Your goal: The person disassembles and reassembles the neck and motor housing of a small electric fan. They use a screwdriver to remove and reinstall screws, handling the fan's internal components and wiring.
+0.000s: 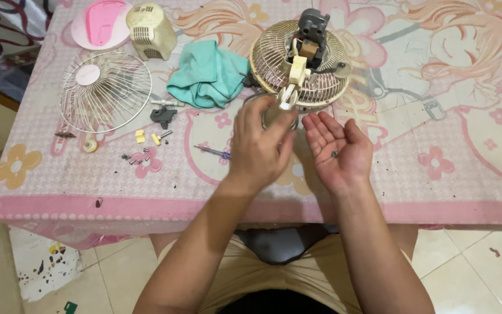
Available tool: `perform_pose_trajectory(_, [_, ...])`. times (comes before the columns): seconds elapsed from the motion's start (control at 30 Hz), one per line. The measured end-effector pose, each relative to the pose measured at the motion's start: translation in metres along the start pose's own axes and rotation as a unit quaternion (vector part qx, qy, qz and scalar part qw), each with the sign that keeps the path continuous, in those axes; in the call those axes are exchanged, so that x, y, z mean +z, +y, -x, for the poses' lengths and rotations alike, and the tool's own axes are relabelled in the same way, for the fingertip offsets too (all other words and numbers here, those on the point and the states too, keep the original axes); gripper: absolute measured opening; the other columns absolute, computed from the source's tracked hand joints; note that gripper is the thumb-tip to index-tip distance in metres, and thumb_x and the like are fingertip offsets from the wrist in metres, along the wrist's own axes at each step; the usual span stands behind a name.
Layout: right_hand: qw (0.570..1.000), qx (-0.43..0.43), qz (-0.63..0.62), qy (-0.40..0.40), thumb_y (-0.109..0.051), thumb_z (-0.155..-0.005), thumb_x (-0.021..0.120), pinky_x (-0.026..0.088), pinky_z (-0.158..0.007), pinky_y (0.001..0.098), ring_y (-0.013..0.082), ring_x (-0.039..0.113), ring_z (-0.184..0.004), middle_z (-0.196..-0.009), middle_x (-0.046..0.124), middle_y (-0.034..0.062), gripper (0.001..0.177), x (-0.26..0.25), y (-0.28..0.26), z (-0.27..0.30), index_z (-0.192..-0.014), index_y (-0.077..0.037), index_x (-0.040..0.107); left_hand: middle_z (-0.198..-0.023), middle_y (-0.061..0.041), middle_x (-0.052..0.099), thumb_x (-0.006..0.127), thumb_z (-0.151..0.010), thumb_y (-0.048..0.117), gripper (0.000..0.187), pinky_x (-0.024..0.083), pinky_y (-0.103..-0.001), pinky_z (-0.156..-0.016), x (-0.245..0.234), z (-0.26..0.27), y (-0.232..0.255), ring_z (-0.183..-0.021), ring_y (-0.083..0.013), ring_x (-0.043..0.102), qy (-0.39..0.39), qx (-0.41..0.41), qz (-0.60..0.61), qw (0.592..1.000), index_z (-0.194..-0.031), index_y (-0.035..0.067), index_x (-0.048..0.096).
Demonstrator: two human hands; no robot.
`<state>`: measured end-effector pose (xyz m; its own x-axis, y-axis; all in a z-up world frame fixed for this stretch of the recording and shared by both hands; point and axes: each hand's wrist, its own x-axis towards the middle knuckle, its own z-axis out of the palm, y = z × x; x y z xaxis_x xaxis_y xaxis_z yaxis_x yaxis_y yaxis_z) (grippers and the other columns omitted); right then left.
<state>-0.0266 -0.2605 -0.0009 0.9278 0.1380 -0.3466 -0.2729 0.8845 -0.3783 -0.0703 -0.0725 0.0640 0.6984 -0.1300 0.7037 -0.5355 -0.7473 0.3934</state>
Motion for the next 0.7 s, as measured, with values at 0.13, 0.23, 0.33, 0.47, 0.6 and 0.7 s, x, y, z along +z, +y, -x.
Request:
perform_pose_trajectory(0.13, [0.994, -0.043, 0.045, -0.084, -0.047, -0.109, 0.03, 0.047, -0.108, 0.0425, 0.0386, 0.058, -0.132, -0.142, 0.057, 0.0288, 0.069, 0.018, 0.023, 0.029, -0.139, 0.012, 0.049, -0.134, -0.02, 0.052, 0.079, -0.086, 0.021, 0.031, 0.041, -0.048, -0.111, -0.015, 0.022, 0.014, -0.128, -0.0386, 0.049, -0.103, -0.06, 0.105, 0.987, -0.116, 0.013, 0.075])
perform_pose_trajectory(0.23, [0.988, -0.059, 0.08, -0.115, -0.049, -0.108, 0.027, 0.044, -0.115, 0.045, 0.0372, 0.054, -0.136, -0.146, 0.054, 0.0273, 0.072, 0.033, 0.051, 0.041, -0.142, 0.012, 0.048, -0.138, -0.021, 0.049, 0.081, -0.084, 0.022, 0.028, 0.04, -0.049, -0.111, -0.027, 0.033, 0.014, -0.131, -0.0401, 0.046, -0.103, -0.097, 0.149, 0.979, -0.111, 0.013, 0.079])
perform_pose_trajectory(0.33, [0.978, -0.053, 0.114, -0.164, -0.049, -0.108, 0.025, 0.04, -0.118, 0.0454, 0.0372, 0.05, -0.141, -0.15, 0.051, 0.0259, 0.074, 0.042, 0.073, 0.045, -0.143, 0.013, 0.045, -0.14, -0.02, 0.047, 0.081, -0.081, 0.023, 0.028, 0.042, -0.047, -0.109, -0.042, 0.046, 0.004, -0.132, -0.0405, 0.045, -0.088, -0.145, 0.175, 0.97, -0.108, 0.015, 0.08])
perform_pose_trajectory(0.47, [0.961, -0.022, 0.19, -0.198, -0.049, -0.108, 0.025, 0.033, -0.119, 0.0438, 0.0342, 0.044, -0.147, -0.154, 0.047, 0.0228, 0.073, 0.051, 0.107, 0.041, -0.145, 0.011, 0.044, -0.142, -0.021, 0.043, 0.079, -0.081, 0.024, 0.028, 0.044, -0.046, -0.108, -0.06, 0.064, -0.012, -0.133, -0.0407, 0.044, -0.069, -0.19, 0.189, 0.961, -0.108, 0.018, 0.079])
perform_pose_trajectory(0.6, [0.963, 0.023, 0.184, -0.198, -0.05, -0.108, 0.026, 0.032, -0.12, 0.0428, 0.0311, 0.045, -0.144, -0.153, 0.049, 0.0208, 0.073, 0.056, 0.148, 0.029, -0.145, 0.01, 0.045, -0.138, -0.021, 0.046, 0.079, -0.079, 0.02, 0.023, 0.039, -0.05, -0.108, -0.077, 0.083, -0.032, -0.128, -0.041, 0.044, -0.057, -0.212, 0.132, 0.967, -0.102, 0.018, 0.081])
perform_pose_trajectory(0.7, [0.952, 0.094, 0.19, -0.218, -0.051, -0.108, 0.026, 0.034, -0.118, 0.0424, 0.0289, 0.051, -0.136, -0.146, 0.053, 0.0211, 0.073, 0.064, 0.175, 0.015, -0.144, 0.009, 0.045, -0.132, -0.017, 0.053, 0.078, -0.081, 0.02, 0.017, 0.036, -0.049, -0.109, -0.091, 0.095, -0.054, -0.127, -0.0379, 0.046, -0.03, -0.197, 0.099, 0.975, -0.097, 0.015, 0.08])
